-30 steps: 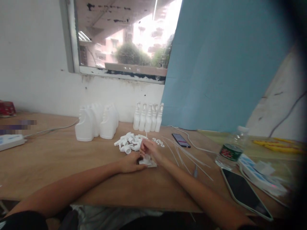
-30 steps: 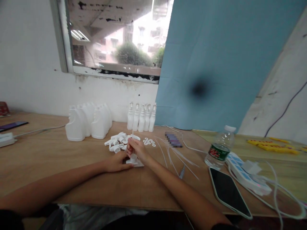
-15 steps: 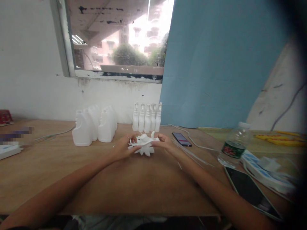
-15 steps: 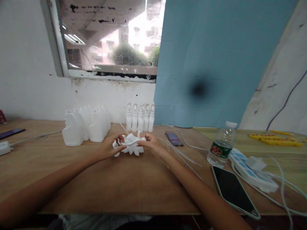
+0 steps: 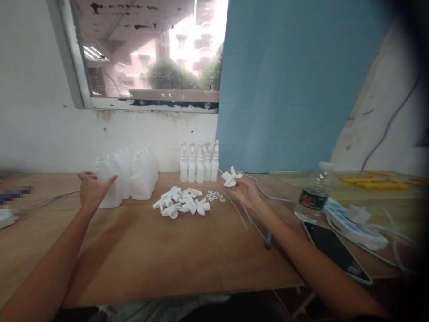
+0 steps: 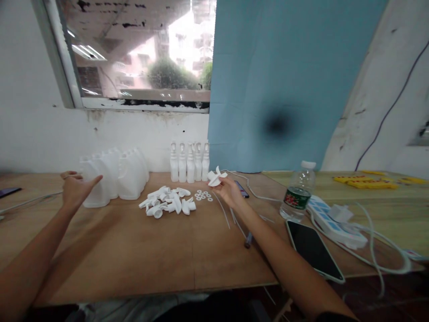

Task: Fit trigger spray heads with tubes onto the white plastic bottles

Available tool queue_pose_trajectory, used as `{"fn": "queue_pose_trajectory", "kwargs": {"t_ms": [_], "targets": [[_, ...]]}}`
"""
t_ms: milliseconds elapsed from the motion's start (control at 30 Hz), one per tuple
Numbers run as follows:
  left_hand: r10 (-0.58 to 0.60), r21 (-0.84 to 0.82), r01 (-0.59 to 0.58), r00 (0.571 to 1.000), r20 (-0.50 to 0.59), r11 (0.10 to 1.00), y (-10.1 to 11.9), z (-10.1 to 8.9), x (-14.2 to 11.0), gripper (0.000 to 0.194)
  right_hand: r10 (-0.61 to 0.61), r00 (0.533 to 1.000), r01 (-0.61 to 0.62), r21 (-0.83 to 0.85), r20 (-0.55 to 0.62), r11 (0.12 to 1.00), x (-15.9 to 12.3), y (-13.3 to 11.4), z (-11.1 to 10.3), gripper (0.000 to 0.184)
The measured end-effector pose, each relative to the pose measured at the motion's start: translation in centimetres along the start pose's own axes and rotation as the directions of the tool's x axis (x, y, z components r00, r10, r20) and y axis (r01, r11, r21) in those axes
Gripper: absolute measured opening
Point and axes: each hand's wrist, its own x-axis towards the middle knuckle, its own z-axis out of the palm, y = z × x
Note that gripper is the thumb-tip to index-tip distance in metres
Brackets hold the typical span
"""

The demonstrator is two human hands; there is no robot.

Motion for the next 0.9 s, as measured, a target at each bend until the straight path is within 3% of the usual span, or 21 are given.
{"fn": "queue_pose_trajectory", "kwargs": {"t_ms": [100, 167, 267, 367, 467, 567, 700, 900], "targets": [[-0.119, 0.075, 0.138, 0.970, -0.213, 0.988, 1.6, -1.1, -0.3, 0.062, 0.069, 0.996, -0.065, 0.056, -0.061, 0.996, -0.2, 0.1, -0.5, 0.015], [0.045, 0.082, -0.027, 0.971, -0.236, 0.996, 3.5, -1.8, -0.4, 0.062, 0.087, 0.994, -0.081, 0.095, -0.063, 0.992, -0.4, 0.2, -0.4, 0.016], [0.360, 0.051, -0.356, 0.924, -0.132, 0.933, 6.5, -1.9, -0.8, 0.068, 0.094, 0.995, -0.090, 0.115, -0.034, 0.989, -0.8, 0.2, -0.1, 0.015], [0.598, -0.033, -0.597, 0.801, 0.035, 0.801, 8.8, -1.1, -1.7, 0.070, 0.092, 0.996, -0.092, 0.098, 0.012, 0.991, -1.0, 0.1, 0.2, 0.015], [0.713, -0.127, -0.703, 0.682, 0.162, 0.700, 10.4, -0.1, -2.7, 0.066, 0.083, 0.995, -0.087, 0.094, 0.051, 0.992, -1.1, 0.2, 0.2, 0.015], [0.773, -0.162, -0.758, 0.601, 0.203, 0.632, 11.0, 0.4, -3.4, 0.065, 0.071, 0.995, -0.077, 0.080, 0.069, 0.994, -1.1, 0.3, 0.2, 0.015], [0.786, -0.173, -0.769, 0.583, 0.206, 0.615, 11.0, 0.6, -3.7, 0.064, 0.058, 0.997, -0.060, 0.051, 0.043, 0.997, -1.1, 0.4, 0.3, 0.012], [0.758, -0.214, -0.727, 0.618, 0.210, 0.652, 10.6, 0.7, -3.9, 0.066, 0.015, 1.000, -0.015, 0.019, 0.008, 1.000, -0.9, 0.4, 0.1, 0.015]]}}
